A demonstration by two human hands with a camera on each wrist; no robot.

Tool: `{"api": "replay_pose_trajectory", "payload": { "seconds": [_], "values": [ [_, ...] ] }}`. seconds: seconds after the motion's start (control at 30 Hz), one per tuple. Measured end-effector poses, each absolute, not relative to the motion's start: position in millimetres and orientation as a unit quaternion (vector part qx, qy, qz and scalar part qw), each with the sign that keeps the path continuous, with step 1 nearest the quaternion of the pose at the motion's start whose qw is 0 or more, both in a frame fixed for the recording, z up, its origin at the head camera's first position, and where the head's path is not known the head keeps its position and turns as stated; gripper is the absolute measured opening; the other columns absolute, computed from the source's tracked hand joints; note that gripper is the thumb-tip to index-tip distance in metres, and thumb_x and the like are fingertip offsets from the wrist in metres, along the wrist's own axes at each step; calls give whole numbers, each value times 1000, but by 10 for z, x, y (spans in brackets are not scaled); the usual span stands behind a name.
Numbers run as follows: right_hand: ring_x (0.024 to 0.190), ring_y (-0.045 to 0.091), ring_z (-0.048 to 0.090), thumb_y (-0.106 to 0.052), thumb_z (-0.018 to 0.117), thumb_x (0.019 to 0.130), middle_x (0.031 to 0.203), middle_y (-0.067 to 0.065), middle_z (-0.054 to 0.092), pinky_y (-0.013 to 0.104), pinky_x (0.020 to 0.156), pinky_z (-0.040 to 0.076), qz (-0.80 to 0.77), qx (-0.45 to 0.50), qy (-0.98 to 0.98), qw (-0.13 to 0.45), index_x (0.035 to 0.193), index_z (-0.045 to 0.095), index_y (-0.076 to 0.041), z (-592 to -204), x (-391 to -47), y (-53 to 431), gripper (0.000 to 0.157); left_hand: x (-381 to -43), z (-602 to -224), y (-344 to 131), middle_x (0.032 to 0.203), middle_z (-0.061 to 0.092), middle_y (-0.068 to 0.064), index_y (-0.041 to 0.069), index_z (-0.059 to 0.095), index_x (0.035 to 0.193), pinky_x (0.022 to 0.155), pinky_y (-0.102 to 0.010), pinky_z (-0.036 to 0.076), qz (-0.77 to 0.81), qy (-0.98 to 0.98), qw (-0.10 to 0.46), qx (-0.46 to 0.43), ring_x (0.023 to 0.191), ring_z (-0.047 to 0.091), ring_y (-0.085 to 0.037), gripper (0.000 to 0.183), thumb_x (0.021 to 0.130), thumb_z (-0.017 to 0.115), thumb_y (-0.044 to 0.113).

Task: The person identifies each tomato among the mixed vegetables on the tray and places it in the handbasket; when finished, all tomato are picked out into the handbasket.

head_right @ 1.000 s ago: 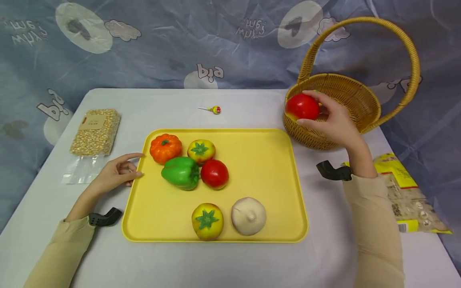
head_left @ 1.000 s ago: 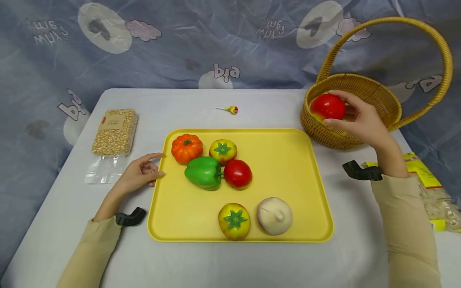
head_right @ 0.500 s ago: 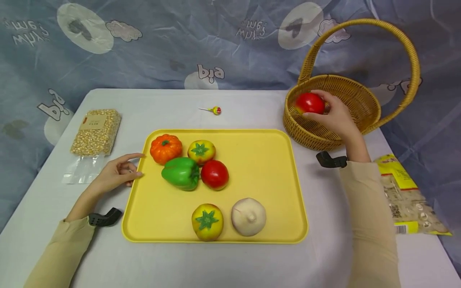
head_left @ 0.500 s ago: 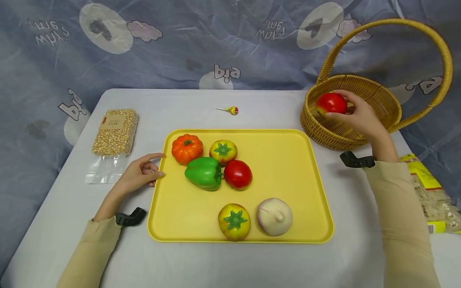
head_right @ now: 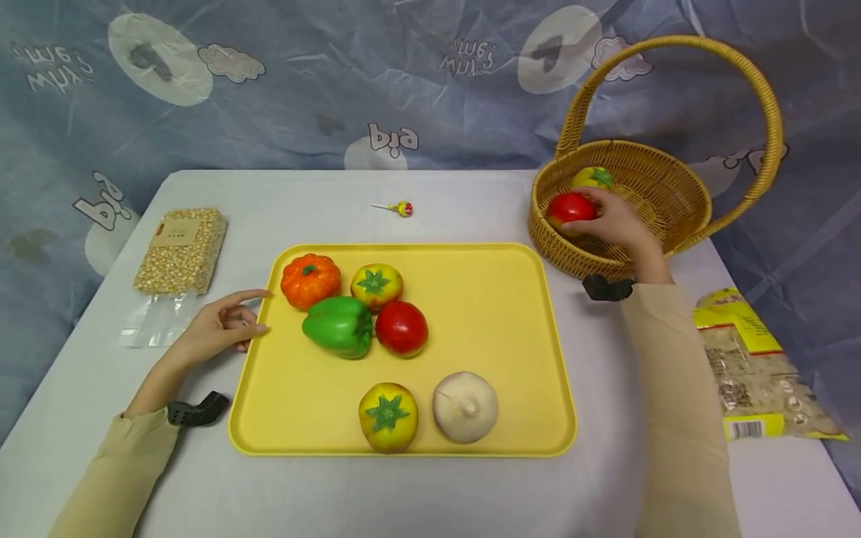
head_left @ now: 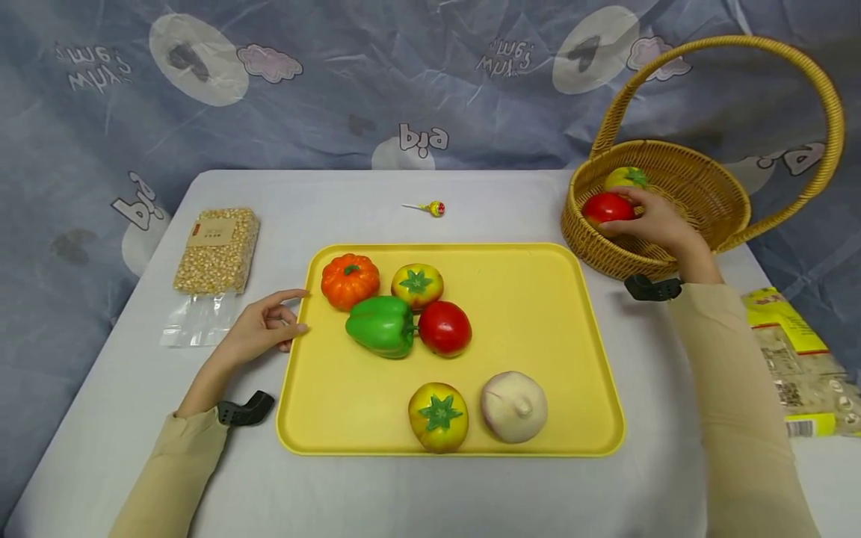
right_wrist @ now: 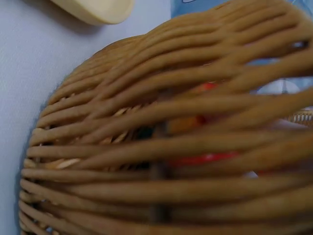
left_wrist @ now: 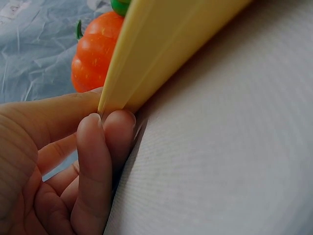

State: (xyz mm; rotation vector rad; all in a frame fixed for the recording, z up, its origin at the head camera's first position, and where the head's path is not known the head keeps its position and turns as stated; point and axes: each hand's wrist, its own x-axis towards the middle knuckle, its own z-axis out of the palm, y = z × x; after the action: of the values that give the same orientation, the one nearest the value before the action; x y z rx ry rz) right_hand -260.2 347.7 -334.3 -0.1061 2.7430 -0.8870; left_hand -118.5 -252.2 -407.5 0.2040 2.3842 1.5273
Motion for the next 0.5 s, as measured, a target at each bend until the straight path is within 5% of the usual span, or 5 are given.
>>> {"api": "replay_pose_trajectory", "payload": {
  "seconds": [0.5],
  "values": [
    [126, 54, 27, -36, 60, 89, 147, 32, 25, 67, 104, 25, -268, -6, 960, 83, 150, 19, -11, -3416, -2762, 3500, 77, -1210, -4155, -2565, 74, 61, 9, 3, 42, 137, 49, -25, 53, 532, 831, 142, 75, 53, 57, -5, 59, 85, 68, 9]
  ]
}}
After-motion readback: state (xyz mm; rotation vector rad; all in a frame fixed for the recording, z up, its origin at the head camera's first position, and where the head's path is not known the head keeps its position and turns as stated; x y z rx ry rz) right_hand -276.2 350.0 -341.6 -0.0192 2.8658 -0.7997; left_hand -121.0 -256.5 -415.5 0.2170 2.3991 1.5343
